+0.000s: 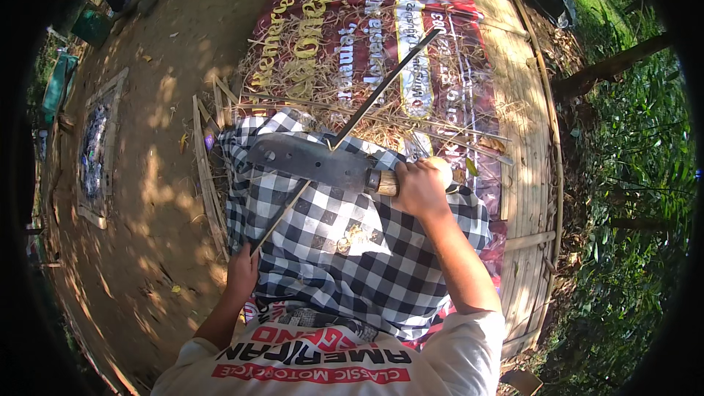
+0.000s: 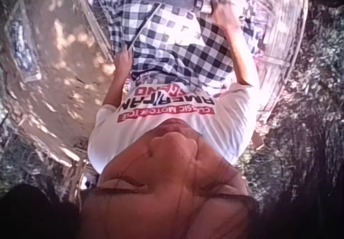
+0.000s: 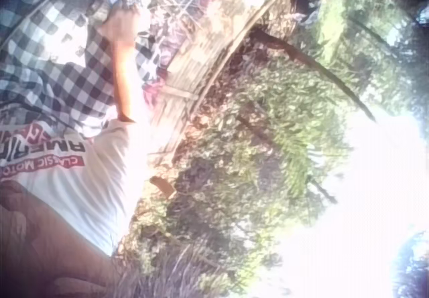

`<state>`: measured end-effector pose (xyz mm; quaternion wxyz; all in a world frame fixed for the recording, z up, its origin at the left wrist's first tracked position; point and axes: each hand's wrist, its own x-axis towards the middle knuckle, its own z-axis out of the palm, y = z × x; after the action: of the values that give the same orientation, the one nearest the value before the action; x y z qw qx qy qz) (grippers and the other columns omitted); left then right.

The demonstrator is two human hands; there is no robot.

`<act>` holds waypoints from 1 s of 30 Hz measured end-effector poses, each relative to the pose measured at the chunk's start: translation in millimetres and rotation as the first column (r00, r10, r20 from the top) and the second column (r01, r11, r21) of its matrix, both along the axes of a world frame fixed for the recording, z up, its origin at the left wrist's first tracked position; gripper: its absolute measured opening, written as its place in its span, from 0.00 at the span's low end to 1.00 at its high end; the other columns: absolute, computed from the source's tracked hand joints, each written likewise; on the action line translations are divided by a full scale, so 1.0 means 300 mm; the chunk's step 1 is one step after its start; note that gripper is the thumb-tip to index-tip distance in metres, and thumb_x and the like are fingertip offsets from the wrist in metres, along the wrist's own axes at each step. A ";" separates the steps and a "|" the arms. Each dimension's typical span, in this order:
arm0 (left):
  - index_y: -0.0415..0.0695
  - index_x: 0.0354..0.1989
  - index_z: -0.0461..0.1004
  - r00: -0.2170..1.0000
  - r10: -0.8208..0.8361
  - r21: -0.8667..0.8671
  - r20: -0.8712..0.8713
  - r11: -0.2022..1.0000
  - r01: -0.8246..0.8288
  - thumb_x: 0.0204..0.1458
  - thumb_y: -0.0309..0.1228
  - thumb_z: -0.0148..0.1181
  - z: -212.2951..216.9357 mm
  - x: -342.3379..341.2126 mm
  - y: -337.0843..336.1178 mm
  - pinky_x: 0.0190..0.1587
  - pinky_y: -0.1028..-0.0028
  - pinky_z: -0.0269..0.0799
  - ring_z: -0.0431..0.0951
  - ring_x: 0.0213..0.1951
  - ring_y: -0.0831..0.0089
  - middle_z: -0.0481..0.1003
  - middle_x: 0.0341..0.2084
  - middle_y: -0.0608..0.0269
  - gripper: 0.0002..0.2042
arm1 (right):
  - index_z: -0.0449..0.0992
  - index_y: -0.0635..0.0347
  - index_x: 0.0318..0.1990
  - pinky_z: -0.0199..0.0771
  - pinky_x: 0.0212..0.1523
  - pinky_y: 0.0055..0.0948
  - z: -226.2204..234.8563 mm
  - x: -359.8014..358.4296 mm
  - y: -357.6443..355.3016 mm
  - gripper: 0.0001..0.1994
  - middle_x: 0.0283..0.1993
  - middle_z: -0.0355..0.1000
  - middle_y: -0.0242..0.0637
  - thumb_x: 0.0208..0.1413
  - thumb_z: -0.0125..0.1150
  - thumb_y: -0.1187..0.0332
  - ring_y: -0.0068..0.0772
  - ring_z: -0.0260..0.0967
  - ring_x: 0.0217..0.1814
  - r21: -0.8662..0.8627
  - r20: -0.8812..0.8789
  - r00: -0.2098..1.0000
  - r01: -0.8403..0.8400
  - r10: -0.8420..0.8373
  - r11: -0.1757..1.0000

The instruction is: The person shaves and thins a long wooden stick using a machete while sitting on a wooden platform.

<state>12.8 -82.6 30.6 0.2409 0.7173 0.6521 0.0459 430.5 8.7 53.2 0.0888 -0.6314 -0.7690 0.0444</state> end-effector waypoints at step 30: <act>0.37 0.35 0.66 1.000 0.000 -0.001 -0.015 1.000 0.000 0.50 0.30 0.58 -0.044 0.001 0.027 0.29 0.52 0.69 0.75 0.26 0.43 0.73 0.21 0.42 0.10 | 0.77 0.69 0.37 0.76 0.41 0.44 0.062 0.637 0.072 0.18 0.33 0.76 0.56 0.40 0.61 0.62 0.52 0.77 0.37 0.021 -0.085 0.582 0.813 -0.809 0.582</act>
<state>13.0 -74.5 17.4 0.2364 0.7176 0.6539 0.0401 621.4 30.3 71.9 0.1427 -0.9080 -0.3939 -0.0025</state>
